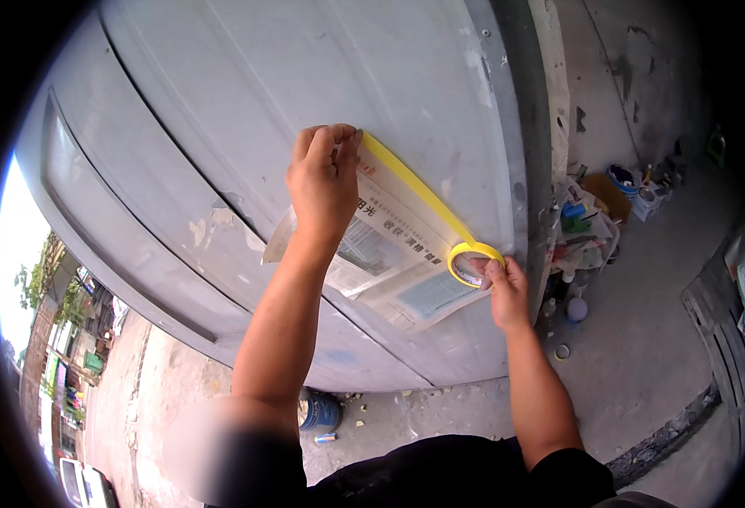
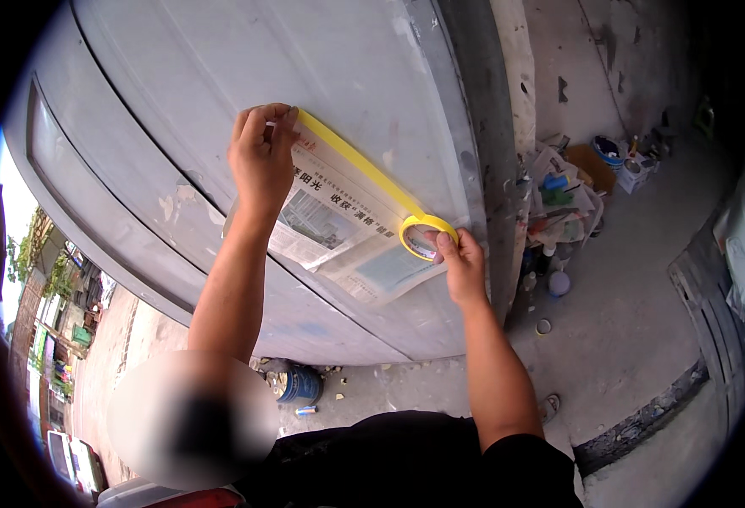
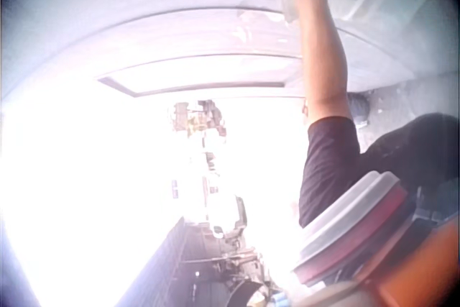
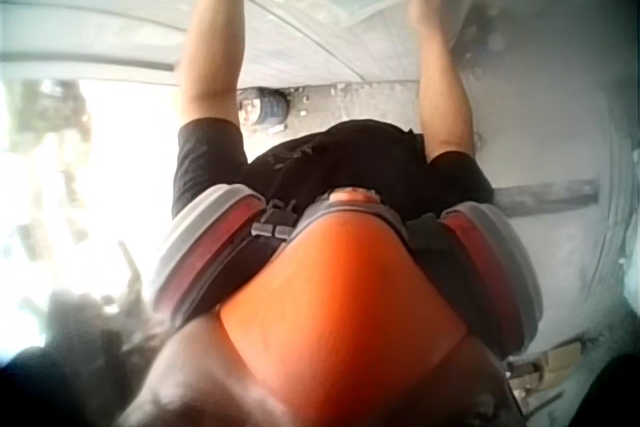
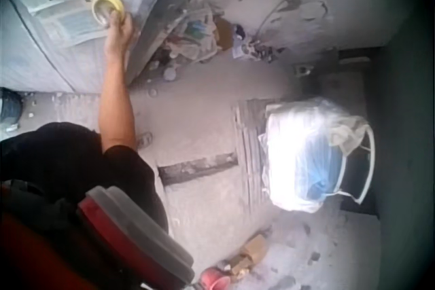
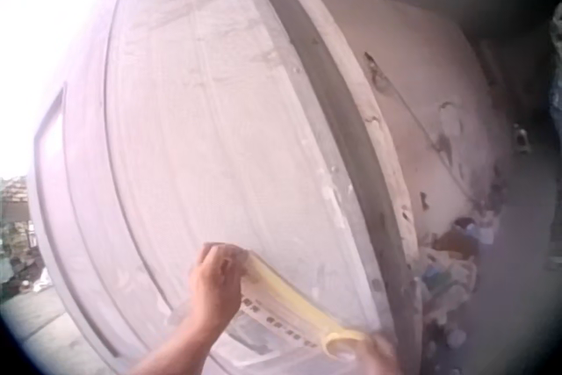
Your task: The person scrapes a white substance from a container using a metal tool. They then walk through a cluttered garage, pick up a spray gun, and proceed to tape newspaper sheets onto a metal door and the hood of a white car using yellow masking tape.
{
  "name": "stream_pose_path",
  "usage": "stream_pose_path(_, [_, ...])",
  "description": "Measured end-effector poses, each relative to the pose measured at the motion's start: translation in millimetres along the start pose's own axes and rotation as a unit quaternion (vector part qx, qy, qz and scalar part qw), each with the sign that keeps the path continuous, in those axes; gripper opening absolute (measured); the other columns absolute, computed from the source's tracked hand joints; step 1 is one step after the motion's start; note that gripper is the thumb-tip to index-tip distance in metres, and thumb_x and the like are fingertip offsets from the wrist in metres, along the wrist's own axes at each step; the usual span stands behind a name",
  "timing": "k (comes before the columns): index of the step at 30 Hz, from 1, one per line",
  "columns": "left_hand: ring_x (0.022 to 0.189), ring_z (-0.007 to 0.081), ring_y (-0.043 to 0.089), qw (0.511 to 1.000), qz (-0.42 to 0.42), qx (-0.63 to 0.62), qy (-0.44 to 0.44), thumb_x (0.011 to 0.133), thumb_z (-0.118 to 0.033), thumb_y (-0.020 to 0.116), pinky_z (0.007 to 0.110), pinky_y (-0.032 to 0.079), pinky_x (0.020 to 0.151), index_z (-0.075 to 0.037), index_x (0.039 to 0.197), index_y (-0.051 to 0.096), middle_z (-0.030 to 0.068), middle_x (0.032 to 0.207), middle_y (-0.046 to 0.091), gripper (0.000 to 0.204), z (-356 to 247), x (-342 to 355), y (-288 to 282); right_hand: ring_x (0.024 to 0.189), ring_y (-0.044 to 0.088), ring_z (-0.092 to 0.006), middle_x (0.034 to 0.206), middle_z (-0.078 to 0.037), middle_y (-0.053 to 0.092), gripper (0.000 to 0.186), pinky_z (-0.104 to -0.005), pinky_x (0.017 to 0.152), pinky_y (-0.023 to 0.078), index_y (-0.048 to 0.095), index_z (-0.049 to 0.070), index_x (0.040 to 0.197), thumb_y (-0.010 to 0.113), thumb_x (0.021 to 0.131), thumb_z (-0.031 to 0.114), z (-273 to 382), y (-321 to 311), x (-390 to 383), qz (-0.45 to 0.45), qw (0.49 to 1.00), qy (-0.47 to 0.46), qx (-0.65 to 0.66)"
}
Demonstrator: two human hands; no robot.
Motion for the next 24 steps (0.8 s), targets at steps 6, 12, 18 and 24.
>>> stream_pose_path(6, [0.061, 0.0168, 0.060, 0.999, -0.025, 0.030, 0.032, 0.083, -0.009, 0.066, 0.029, 0.048, 0.055, -0.006, 0.089, 0.064, 0.0067, 0.084, 0.059, 0.007, -0.9, 2.5, 3.1, 0.078, 0.058, -0.0100, 0.081, -0.009, 0.064, 0.028, -0.0264, 0.078, 0.047, 0.055, 0.001, 0.087, 0.056, 0.094, 0.029, 5.3, 2.9, 2.5, -0.046, 0.999, -0.016, -0.009])
stream_pose_path(12, [0.059, 0.0177, 0.058, 0.998, -0.046, 0.001, -0.034, 0.081, -0.008, 0.067, 0.027, 0.048, 0.054, -0.005, 0.104, 0.058, 0.0062, 0.084, 0.058, 0.025, 9.5, -0.2, 5.9, 0.079, 0.058, -0.0127, 0.083, -0.007, 0.063, 0.030, -0.0289, 0.078, 0.045, 0.055, 0.003, 0.086, 0.056, 0.093, 0.032, 4.4, 2.9, 2.7, -0.057, 0.998, 0.003, -0.030])
stream_pose_path(18, [0.090, 0.0203, 0.053, 0.953, -0.018, 0.221, 0.208, 0.079, -0.006, 0.065, 0.031, 0.043, 0.078, -0.007, 0.120, 0.054, 0.0098, 0.123, 0.050, 0.043, -8.6, -37.4, 19.1, 0.068, 0.052, -0.0066, 0.083, -0.005, 0.065, 0.031, -0.0224, 0.067, 0.044, 0.057, 0.003, 0.087, 0.058, 0.092, 0.034, 3.9, 3.8, 4.0, -0.069, 0.997, -0.001, -0.029])
stream_pose_path(24, [0.129, 0.0313, 0.032, 0.901, 0.084, 0.324, 0.275, 0.076, -0.031, 0.067, 0.043, 0.022, 0.101, -0.022, 0.130, 0.052, 0.0097, 0.144, 0.037, 0.056, -11.1, -80.3, 38.5, 0.069, 0.052, -0.0074, 0.084, -0.004, 0.064, 0.030, -0.0229, 0.067, 0.043, 0.058, 0.004, 0.088, 0.058, 0.092, 0.033, 9.7, 1.5, -2.0, -0.038, 0.998, -0.010, -0.050])
Point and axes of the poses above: each hand's wrist, its own x-axis towards the middle knuckle, its own y-axis out of the palm, z = x × y, the point moved 5 cm from there along x, towards the middle knuckle
